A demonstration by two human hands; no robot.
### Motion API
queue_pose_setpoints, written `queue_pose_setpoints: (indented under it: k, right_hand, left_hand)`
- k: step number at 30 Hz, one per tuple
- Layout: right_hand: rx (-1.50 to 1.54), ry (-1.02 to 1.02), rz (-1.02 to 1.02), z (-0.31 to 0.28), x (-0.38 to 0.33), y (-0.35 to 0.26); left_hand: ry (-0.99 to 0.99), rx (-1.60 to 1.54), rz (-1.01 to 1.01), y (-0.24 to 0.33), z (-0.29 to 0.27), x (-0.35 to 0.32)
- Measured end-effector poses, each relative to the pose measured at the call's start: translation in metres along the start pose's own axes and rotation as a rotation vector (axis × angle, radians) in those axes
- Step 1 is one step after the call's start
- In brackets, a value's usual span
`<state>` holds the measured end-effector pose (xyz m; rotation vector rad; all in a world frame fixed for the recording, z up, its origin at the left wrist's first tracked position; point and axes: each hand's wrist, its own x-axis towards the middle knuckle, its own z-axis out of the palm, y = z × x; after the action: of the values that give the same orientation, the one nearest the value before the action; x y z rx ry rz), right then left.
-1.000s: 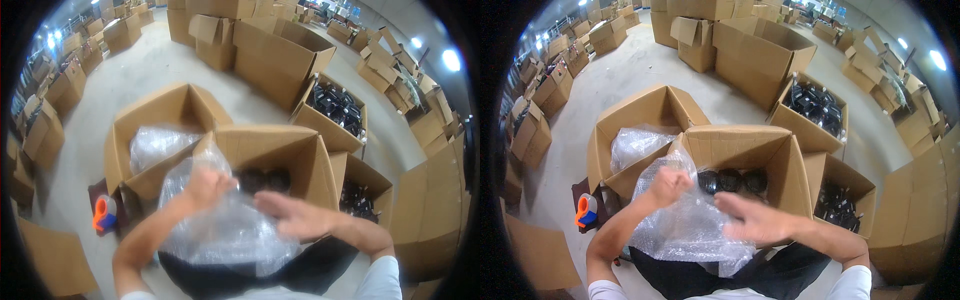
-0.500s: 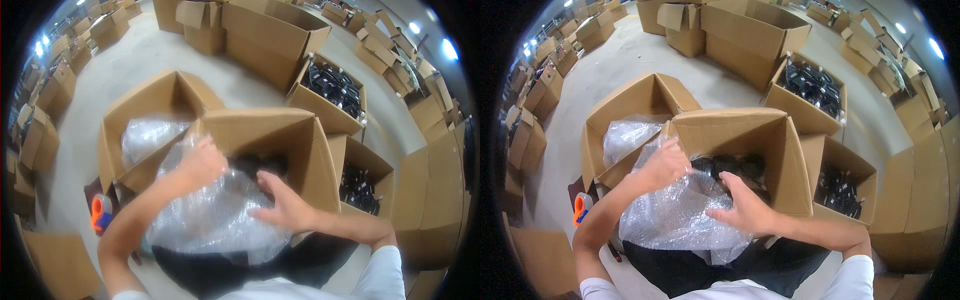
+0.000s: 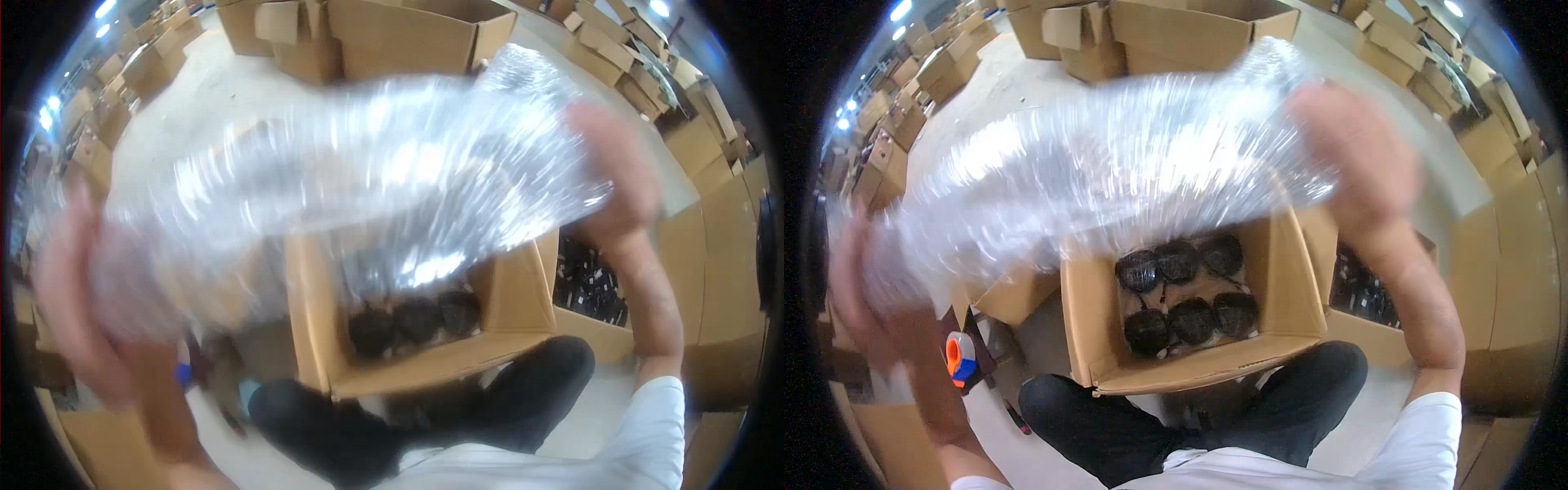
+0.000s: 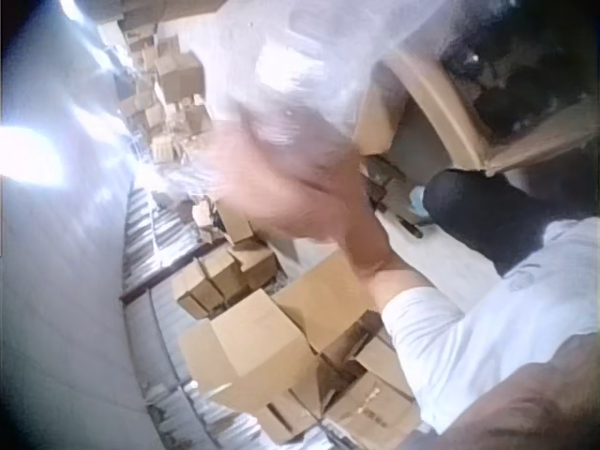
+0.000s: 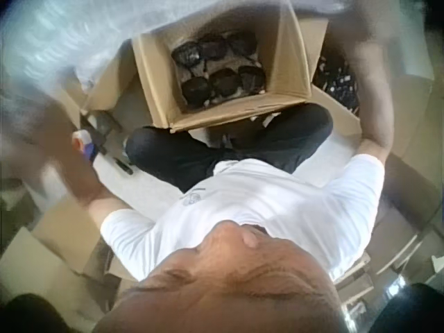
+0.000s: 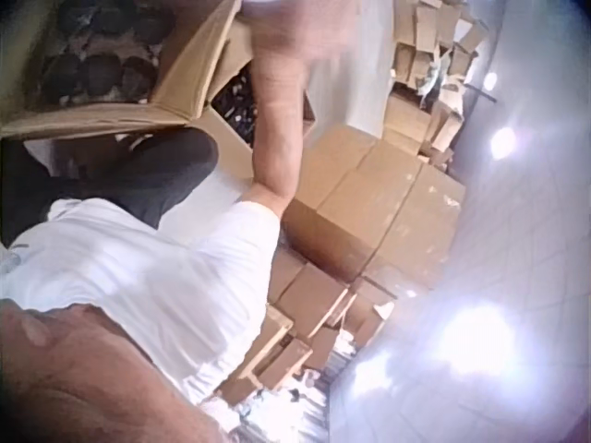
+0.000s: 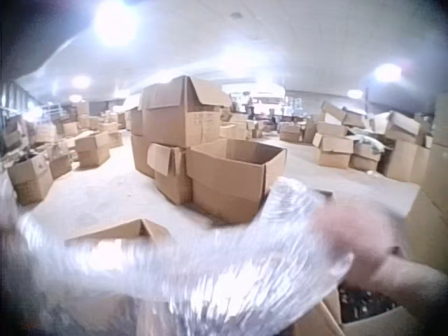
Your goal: The person sorts electronic components by hand, transferring them from one cardboard box into other cardboard boxes.
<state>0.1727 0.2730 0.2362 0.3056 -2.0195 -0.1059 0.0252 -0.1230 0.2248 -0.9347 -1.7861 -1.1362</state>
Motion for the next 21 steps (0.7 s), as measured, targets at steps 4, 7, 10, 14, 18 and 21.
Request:
queue_pose_setpoints:
  k: [4, 7, 10, 14, 18, 21]
  right_hand:
    - [-0.052, -1.226, -0.192, 0.063, -0.11, -0.019]
    - [0.02, -1.578, -0.213, 0.097, -0.152, -0.053]
    - [0.103, -1.703, -0.354, 0.15, -0.211, -0.085]
    - [-0.009, -1.959, -0.25, 0.193, -0.282, -0.106]
    - [0.013, -2.02, -0.243, 0.207, -0.32, -0.137]
    - [0.14, -2.165, -0.213, 0.189, -0.35, -0.131]
  left_hand:
    - [-1.32, 0.408, 0.458, -0.009, 0.046, -0.071]
    - [-1.819, 0.334, 0.496, 0.007, 0.115, -0.136]
    - [-1.952, 0.361, 0.562, -0.003, 0.159, -0.193]
    - [-2.043, 0.413, 0.328, -0.02, 0.226, -0.245]
    - [-2.416, 0.246, 0.577, -0.072, 0.219, -0.356]
    - [-2.598, 0.07, 0.534, -0.019, 0.268, -0.309]
